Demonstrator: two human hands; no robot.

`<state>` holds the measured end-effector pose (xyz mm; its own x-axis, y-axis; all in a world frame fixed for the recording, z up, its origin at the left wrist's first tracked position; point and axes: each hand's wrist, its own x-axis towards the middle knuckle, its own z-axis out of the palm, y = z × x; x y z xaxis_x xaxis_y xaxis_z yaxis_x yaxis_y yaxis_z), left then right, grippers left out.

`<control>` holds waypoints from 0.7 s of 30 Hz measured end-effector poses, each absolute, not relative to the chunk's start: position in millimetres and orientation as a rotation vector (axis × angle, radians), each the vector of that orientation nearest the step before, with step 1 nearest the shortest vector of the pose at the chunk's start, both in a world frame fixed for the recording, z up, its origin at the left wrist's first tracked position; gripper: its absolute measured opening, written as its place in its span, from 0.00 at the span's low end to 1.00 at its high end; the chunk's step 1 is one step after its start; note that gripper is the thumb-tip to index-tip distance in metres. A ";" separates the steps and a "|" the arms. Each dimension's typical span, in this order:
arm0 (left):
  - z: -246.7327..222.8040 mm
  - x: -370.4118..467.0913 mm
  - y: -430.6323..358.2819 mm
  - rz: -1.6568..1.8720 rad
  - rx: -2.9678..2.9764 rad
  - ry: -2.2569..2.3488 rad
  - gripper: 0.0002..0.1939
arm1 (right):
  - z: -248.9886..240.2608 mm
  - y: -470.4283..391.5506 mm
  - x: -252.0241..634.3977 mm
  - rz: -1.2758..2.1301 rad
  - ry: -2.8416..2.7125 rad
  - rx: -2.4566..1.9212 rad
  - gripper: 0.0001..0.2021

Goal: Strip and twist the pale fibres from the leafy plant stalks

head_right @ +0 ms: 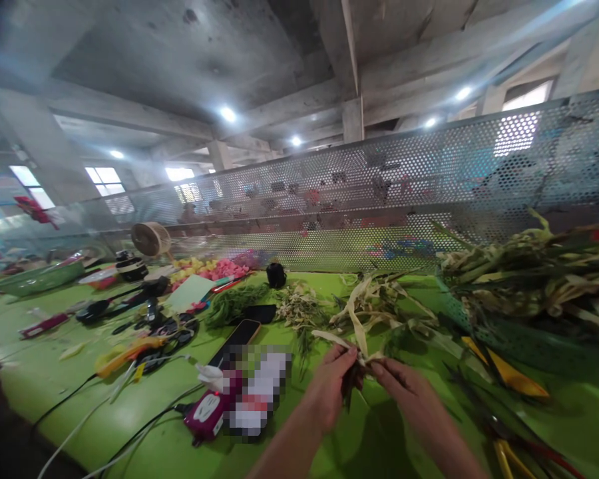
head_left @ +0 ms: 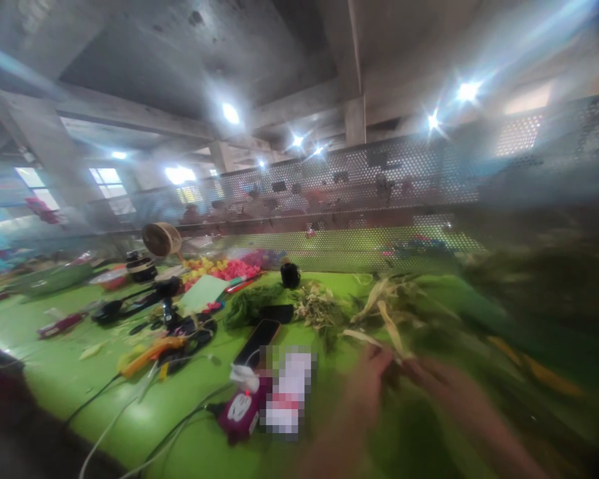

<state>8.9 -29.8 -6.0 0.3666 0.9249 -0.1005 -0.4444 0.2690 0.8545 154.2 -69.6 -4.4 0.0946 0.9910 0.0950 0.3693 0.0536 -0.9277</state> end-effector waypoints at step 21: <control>-0.1 17.9 -40.6 0.956 0.877 0.707 0.19 | 14.6 -76.7 155.3 0.797 -1.088 -1.481 0.13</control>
